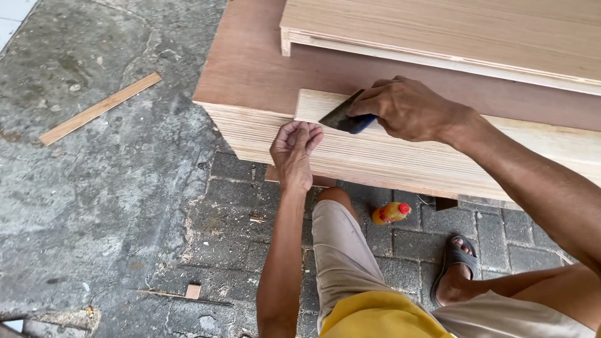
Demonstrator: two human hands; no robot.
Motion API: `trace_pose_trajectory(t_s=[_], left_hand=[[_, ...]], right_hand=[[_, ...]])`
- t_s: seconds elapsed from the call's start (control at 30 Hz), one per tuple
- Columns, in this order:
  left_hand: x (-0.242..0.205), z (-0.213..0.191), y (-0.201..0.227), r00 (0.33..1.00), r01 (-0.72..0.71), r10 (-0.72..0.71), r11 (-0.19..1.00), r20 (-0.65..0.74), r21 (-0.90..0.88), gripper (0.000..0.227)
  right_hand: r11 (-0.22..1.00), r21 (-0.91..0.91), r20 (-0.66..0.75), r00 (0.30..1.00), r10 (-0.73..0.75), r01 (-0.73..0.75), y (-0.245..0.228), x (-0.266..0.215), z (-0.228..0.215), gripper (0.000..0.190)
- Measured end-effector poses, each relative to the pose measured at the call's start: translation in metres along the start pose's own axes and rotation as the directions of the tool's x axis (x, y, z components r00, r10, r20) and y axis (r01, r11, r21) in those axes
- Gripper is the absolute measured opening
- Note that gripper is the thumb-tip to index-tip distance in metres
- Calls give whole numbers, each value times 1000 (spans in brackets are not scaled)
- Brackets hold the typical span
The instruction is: Applying filler or adhesive to the edges of wooden boards and smoothing it with a hand scraper.
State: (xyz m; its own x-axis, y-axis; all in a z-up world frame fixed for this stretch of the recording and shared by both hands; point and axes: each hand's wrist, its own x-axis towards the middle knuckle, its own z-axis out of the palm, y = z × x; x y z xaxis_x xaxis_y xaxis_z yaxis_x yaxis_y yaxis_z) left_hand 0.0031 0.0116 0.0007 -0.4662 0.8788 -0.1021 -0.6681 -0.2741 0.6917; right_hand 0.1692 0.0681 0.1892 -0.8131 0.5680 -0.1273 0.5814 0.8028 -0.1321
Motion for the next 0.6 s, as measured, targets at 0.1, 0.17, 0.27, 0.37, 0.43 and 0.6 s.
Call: trace_pose_trajectory(t_s=[0.1, 0.17, 0.27, 0.37, 0.43, 0.6], left_hand=[[2, -4, -7, 1000, 21, -21, 1000, 4, -13, 11], [6, -11, -15, 1000, 27, -27, 999, 13, -22, 12], [0, -16, -15, 998, 56, -56, 994, 10, -92, 17], [-25, -24, -34, 994, 98, -98, 995, 56, -1, 21], [-57, -22, -58, 988, 98, -113, 985, 105, 142, 22], [-126, -67, -202, 533, 138, -844, 26, -53, 990, 109]], right_hand=[[997, 75, 16, 1000, 20, -21, 13, -37, -7, 57], [994, 109, -27, 999, 19, -16, 26, -62, -7, 54], [999, 37, -111, 994, -21, 25, 54, -112, 1, 52], [999, 43, -332, 943, 15, -1, 51, -180, 4, 40], [988, 152, -498, 861, 98, -25, 36, -225, 21, 32], [189, 833, -387, 304, 870, 520, 20, -301, 148, 12]])
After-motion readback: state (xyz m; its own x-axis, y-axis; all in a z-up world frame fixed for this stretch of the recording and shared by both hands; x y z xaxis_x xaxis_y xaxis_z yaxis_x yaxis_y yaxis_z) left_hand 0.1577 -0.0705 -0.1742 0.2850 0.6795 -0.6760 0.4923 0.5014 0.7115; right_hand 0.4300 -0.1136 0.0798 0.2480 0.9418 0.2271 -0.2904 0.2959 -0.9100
